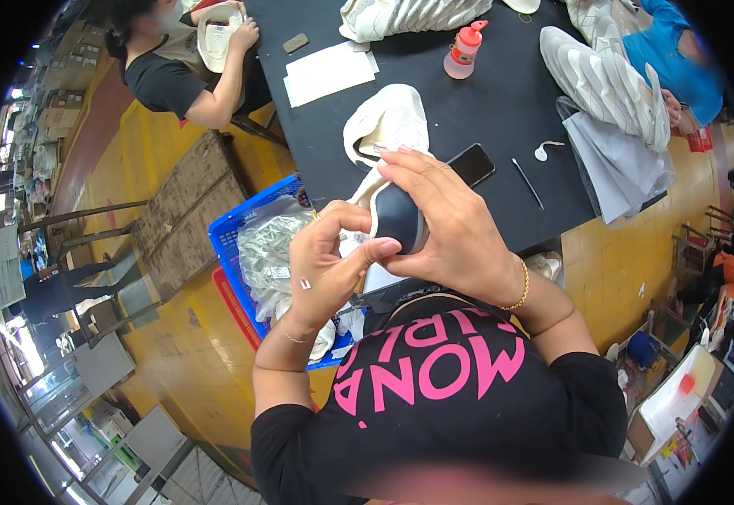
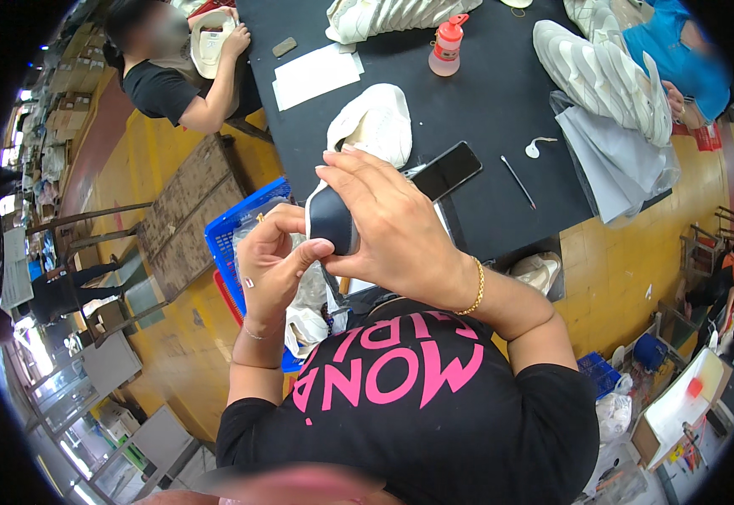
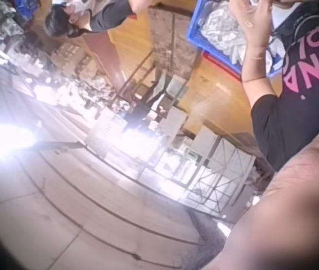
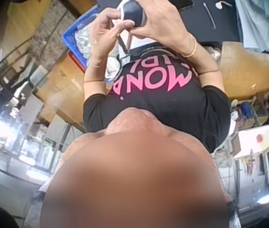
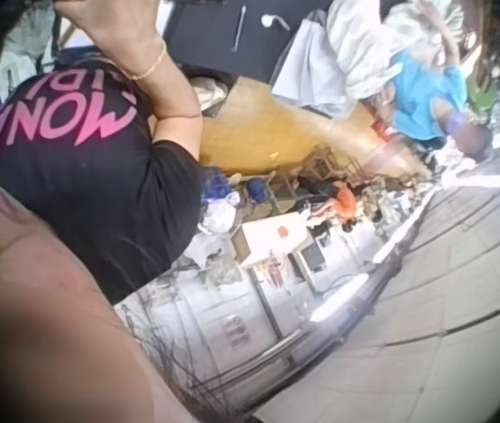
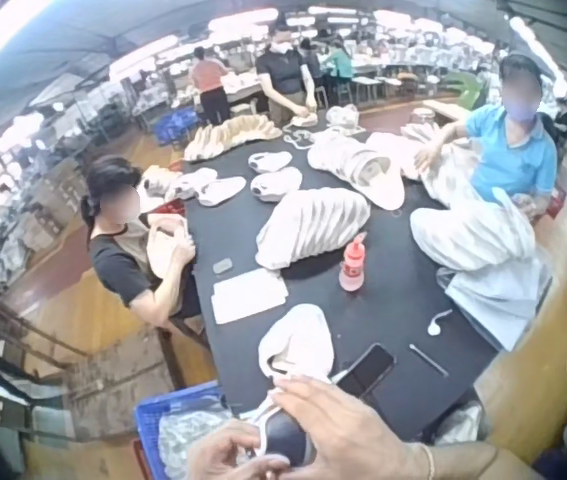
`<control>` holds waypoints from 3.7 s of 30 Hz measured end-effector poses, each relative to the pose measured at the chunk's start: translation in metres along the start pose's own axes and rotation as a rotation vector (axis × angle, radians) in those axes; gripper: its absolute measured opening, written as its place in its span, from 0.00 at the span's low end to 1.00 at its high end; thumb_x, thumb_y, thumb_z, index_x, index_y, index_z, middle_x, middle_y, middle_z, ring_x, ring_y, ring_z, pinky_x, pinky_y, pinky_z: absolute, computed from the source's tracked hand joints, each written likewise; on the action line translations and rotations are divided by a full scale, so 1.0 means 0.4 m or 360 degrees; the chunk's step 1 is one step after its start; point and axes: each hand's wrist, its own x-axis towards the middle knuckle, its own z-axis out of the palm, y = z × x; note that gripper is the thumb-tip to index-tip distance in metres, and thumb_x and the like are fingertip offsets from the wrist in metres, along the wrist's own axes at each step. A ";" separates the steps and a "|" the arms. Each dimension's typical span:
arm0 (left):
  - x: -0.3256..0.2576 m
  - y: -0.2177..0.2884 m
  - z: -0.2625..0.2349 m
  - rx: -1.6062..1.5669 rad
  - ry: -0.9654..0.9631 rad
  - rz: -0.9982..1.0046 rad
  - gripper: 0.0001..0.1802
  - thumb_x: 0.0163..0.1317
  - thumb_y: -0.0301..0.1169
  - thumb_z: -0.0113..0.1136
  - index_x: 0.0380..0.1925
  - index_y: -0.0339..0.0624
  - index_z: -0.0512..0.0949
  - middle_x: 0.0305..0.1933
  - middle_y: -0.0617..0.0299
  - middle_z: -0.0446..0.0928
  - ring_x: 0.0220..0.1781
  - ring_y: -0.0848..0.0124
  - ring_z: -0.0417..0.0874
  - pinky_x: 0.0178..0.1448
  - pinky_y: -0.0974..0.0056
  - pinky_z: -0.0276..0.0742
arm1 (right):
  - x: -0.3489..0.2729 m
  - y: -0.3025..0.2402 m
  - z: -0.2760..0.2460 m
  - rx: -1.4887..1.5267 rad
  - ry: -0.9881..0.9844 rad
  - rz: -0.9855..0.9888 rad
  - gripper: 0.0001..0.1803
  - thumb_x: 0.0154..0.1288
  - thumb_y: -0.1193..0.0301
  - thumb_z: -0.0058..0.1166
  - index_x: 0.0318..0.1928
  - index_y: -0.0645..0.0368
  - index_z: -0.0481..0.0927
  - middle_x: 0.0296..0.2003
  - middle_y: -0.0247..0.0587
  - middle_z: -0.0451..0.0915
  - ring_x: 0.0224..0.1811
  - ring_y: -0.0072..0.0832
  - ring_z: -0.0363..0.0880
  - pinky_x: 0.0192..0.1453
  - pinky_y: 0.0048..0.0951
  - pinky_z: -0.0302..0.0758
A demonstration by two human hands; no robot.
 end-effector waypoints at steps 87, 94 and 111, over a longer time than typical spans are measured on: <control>-0.206 -0.772 -0.195 0.2194 0.0070 0.0713 0.16 0.63 0.30 0.61 0.50 0.37 0.76 0.50 0.55 0.79 0.56 0.61 0.77 0.61 0.58 0.70 | -0.378 0.359 0.474 -0.0028 -0.0424 0.0552 0.18 0.65 0.71 0.54 0.54 0.59 0.69 0.34 0.47 0.79 0.29 0.46 0.80 0.32 0.37 0.78; -0.197 -0.785 -0.197 0.2318 -0.0069 0.0787 0.15 0.62 0.32 0.62 0.47 0.38 0.78 0.48 0.55 0.80 0.55 0.60 0.77 0.60 0.58 0.71 | -0.339 0.427 0.556 -0.0235 -0.0490 0.0055 0.27 0.62 0.71 0.57 0.62 0.56 0.69 0.31 0.37 0.73 0.22 0.31 0.76 0.23 0.28 0.75; -0.264 -0.790 -0.011 0.0960 0.0964 0.0005 0.11 0.59 0.28 0.65 0.40 0.33 0.80 0.37 0.55 0.83 0.36 0.62 0.84 0.43 0.62 0.77 | -0.325 0.479 0.592 -0.0323 -0.0574 0.0034 0.27 0.64 0.69 0.55 0.64 0.49 0.70 0.24 0.38 0.73 0.18 0.33 0.76 0.20 0.32 0.75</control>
